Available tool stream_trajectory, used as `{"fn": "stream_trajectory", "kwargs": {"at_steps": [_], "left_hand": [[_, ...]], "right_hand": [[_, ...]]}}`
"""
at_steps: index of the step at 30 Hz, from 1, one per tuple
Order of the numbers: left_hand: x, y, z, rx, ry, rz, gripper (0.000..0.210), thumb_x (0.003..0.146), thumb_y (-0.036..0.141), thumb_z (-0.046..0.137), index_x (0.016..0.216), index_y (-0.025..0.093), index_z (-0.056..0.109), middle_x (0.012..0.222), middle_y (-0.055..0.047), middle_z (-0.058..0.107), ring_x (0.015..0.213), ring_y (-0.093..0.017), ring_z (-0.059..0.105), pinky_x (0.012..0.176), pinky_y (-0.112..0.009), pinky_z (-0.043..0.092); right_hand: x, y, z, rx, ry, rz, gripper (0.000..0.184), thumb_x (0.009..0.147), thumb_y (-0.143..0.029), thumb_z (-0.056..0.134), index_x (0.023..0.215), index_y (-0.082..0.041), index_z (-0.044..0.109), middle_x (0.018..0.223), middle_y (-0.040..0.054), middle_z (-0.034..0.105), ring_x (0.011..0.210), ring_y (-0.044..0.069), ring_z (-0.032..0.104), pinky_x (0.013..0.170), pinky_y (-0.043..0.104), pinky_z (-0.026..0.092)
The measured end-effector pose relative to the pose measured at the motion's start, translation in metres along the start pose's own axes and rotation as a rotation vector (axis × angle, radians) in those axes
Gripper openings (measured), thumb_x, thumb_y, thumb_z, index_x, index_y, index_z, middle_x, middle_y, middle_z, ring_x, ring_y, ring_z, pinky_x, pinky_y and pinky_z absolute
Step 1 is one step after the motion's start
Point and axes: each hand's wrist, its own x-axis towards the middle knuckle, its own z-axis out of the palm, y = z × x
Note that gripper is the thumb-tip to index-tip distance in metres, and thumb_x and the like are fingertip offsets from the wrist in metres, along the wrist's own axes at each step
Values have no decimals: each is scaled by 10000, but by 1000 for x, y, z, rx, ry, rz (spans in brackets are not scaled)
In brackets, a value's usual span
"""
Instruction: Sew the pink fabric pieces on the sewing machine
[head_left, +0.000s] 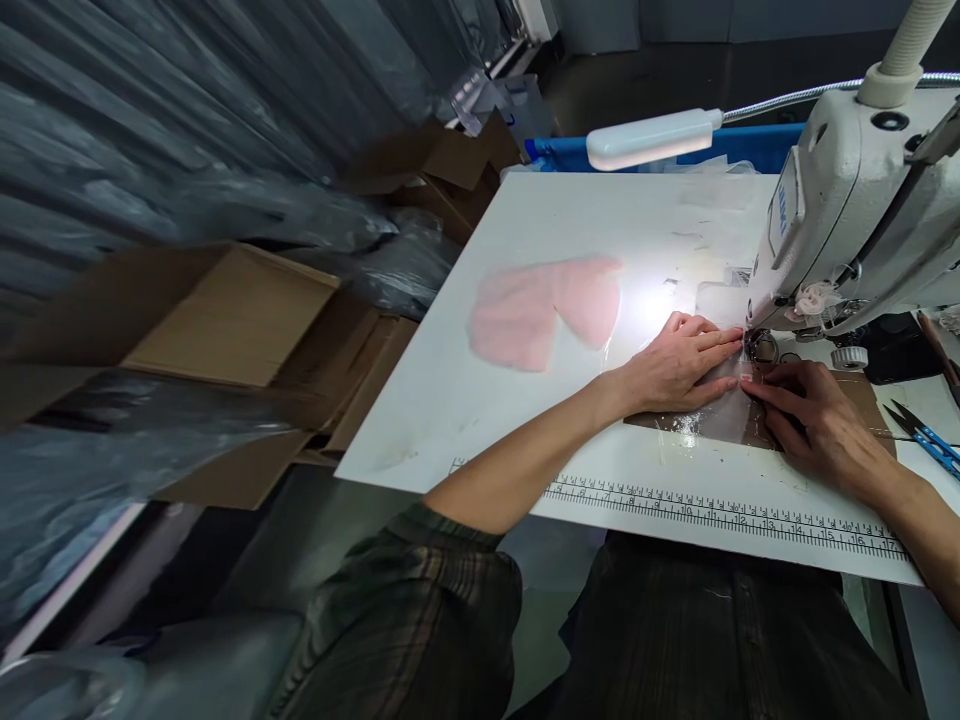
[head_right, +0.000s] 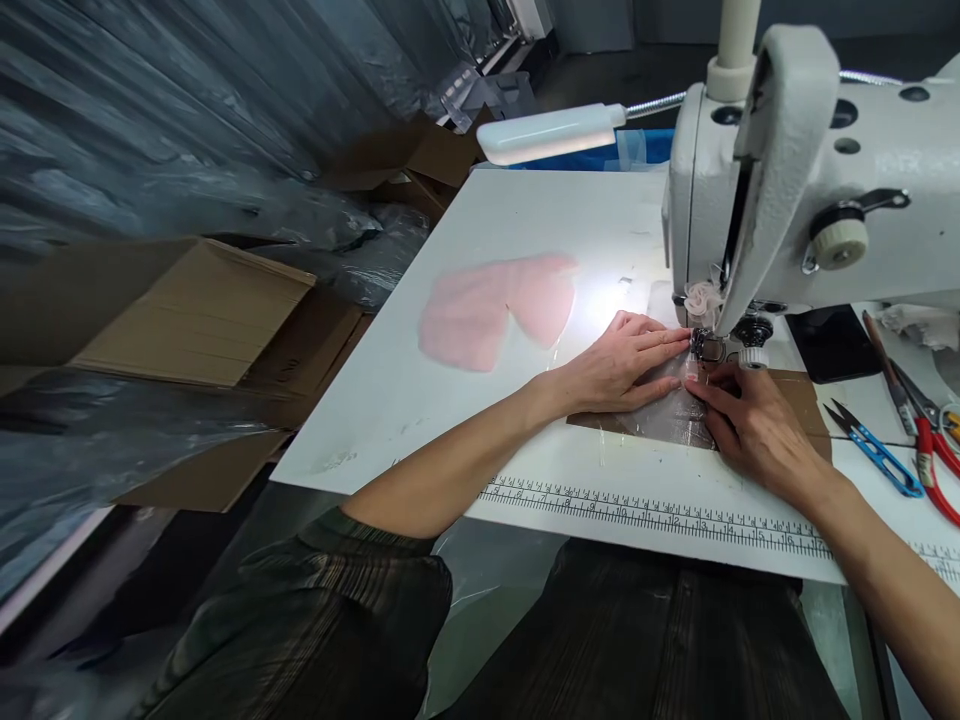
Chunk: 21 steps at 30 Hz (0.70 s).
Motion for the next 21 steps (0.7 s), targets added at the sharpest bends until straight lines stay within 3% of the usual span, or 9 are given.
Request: {"fn": "stream_trajectory", "kwargs": {"at_steps": [7, 13, 21], "left_hand": [[-1, -1, 1, -5, -9, 12, 501, 1043, 429, 378, 1448, 168, 513, 1515, -120, 518, 1222, -287, 511, 1002, -462, 377], [-1, -1, 1, -28, -12, 2, 480, 1031, 422, 412, 1468, 241, 493, 1524, -87, 514, 1215, -287, 514, 983, -473, 383], [-1, 0, 2, -10, -12, -4, 488, 1034, 429, 405, 1466, 221, 497, 1524, -94, 513, 1202, -281, 515, 960, -451, 380]], "right_hand": [[0, -2, -3, 16, -47, 33, 368, 970, -222, 468, 1244, -253, 713, 1095, 124, 596, 998, 260, 597, 855, 428, 584], [1, -3, -6, 42, -104, 72, 393, 966, -231, 465, 1274, -288, 702, 1112, 124, 599, 1031, 278, 599, 880, 466, 580], [2, -3, -7, 39, -87, 44, 371, 976, -228, 480, 1270, -267, 702, 1108, 128, 601, 1032, 275, 605, 888, 453, 581]]}}
